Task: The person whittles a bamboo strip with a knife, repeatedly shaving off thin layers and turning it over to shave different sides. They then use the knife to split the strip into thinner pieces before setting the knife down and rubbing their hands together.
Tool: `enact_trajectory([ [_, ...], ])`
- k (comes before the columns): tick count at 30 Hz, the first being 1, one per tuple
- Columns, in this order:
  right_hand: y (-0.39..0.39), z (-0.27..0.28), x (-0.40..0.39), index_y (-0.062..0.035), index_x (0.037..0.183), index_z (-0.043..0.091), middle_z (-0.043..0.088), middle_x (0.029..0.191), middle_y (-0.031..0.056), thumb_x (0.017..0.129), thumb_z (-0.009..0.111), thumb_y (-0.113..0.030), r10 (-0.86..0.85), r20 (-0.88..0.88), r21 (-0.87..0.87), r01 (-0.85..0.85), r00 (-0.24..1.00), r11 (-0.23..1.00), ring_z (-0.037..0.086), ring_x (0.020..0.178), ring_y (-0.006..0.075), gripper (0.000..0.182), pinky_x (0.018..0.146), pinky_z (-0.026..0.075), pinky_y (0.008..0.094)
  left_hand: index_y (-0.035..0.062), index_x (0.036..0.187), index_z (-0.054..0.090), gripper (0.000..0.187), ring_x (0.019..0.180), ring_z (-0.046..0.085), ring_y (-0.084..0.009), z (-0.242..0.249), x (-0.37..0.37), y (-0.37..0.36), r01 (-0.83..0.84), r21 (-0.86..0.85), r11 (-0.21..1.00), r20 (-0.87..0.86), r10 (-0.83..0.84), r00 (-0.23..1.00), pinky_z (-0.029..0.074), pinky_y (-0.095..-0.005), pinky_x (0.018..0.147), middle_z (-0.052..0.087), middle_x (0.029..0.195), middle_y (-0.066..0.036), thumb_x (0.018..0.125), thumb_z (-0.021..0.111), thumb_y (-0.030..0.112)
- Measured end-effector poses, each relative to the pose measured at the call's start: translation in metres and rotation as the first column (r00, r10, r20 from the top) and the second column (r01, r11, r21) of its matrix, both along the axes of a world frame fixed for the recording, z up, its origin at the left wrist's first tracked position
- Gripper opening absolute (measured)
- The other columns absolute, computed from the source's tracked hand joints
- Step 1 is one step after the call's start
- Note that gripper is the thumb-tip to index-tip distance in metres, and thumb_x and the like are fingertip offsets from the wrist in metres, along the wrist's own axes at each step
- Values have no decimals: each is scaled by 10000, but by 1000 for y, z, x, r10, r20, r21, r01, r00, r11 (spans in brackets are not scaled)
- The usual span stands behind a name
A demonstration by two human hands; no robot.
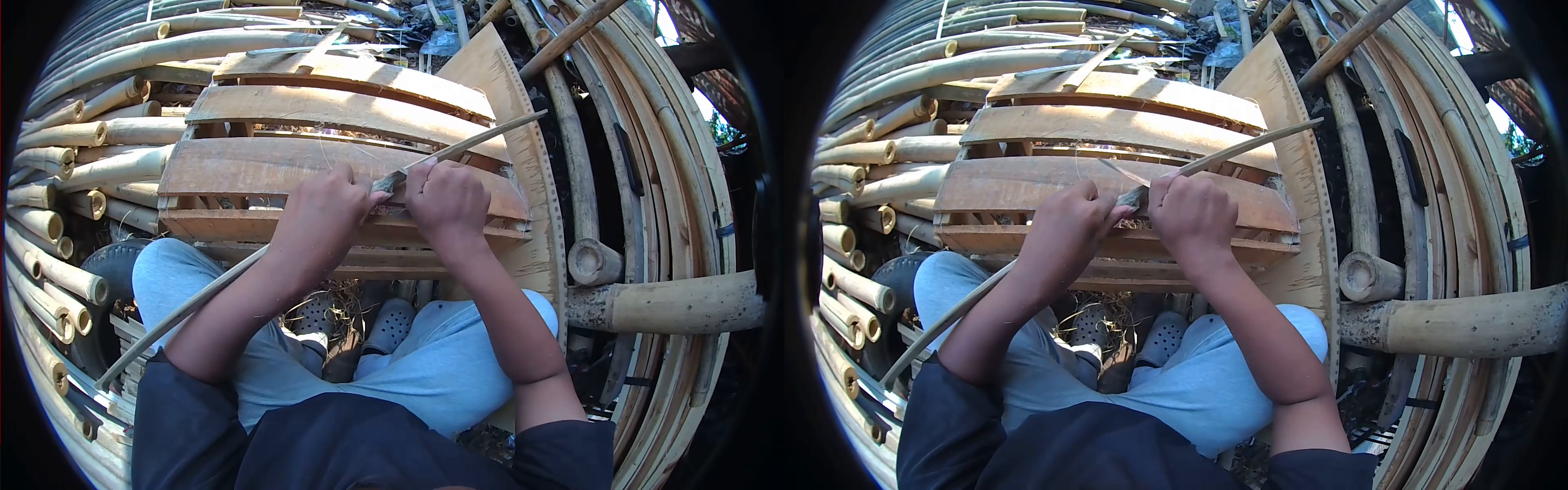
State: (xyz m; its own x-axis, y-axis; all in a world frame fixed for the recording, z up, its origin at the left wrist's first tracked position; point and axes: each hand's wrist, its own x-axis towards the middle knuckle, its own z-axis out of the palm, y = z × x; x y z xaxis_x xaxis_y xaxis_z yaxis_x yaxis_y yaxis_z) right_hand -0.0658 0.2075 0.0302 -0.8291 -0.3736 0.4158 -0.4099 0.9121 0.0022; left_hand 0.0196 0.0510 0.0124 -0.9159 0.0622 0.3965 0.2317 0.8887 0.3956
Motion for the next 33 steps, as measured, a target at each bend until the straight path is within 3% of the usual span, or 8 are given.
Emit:
enact_trajectory([
  [5, 20, -1, -18, -48, 597, 701, 639, 573, 207, 940, 490, -275, 46, 7, -13, -46, 999, 999, 667, 531, 381, 463, 560, 567, 491, 19, 891, 660, 268, 717, 637, -343, -1, 2, 3, 5, 17, 1000, -31, -4, 1000, 503, -460, 646, 580, 777, -153, 951, 664, 280],
  [8, 19, 5, -22, -45, 585, 690, 629, 560, 211, 940, 486, -279, -169, -24, 35, 170, 985, 985, 658, 520, 391, 471, 566, 563, 498, 17, 886, 656, 270, 712, 636, -343, -2, 2, 3, 9, 30, 999, -39, -8, 999, 502, -461, 644, 580, 777, -151, 950, 666, 279],
  [10, 6, -1, 6, -47, 580, 687, 625, 548, 205, 946, 482, -284, 136, 38, 28, -138, 990, 990, 659, 518, 387, 482, 547, 561, 489, 17, 885, 655, 268, 710, 636, -342, -2, 1, 4, 5, 23, 1000, -47, -4, 999, 501, -460, 639, 578, 775, -151, 949, 668, 276],
  [12, 14, -5, -11, -44, 575, 683, 623, 546, 203, 950, 481, -288, 140, 0, 5, -140, 990, 990, 660, 518, 383, 491, 540, 560, 485, 17, 884, 653, 266, 708, 635, -342, -2, 2, 2, 0, 8, 1000, -40, 0, 999, 501, -458, 634, 577, 773, -151, 948, 670, 274],
  [15, 26, 3, -40, -49, 559, 671, 611, 545, 222, 949, 477, -287, -140, -26, 16, 140, 990, 990, 653, 525, 402, 496, 576, 567, 497, 20, 883, 654, 261, 695, 632, -343, -1, 4, 2, 6, 24, 1000, -23, -6, 1000, 498, -455, 625, 573, 768, -149, 944, 676, 273],
  [18, 21, 0, -14, -46, 572, 684, 603, 531, 224, 953, 474, -277, 85, -43, 38, -83, 995, 996, 657, 534, 402, 492, 578, 570, 487, 22, 870, 660, 268, 678, 630, -344, 0, 2, 2, -4, 35, 999, -55, 6, 998, 494, -454, 615, 572, 763, -148, 940, 683, 280],
  [22, 22, -3, -26, -22, 590, 680, 617, 572, 230, 945, 481, -261, 66, 58, -115, -59, 996, 992, 655, 550, 407, 473, 568, 552, 498, 28, 870, 665, 274, 670, 627, -352, -3, -1, 1, -7, 55, 998, -26, 8, 1000, 491, -464, 619, 575, 761, -151, 937, 686, 293],
  [33, 24, 0, -16, -21, 591, 674, 639, 604, 246, 955, 465, -273, -16, 25, 31, 15, 1000, 999, 665, 571, 419, 490, 594, 555, 522, 38, 863, 666, 261, 683, 626, -355, -1, 0, 1, 21, 60, 998, -51, -18, 999, 489, -473, 629, 578, 771, -155, 942, 679, 286],
])
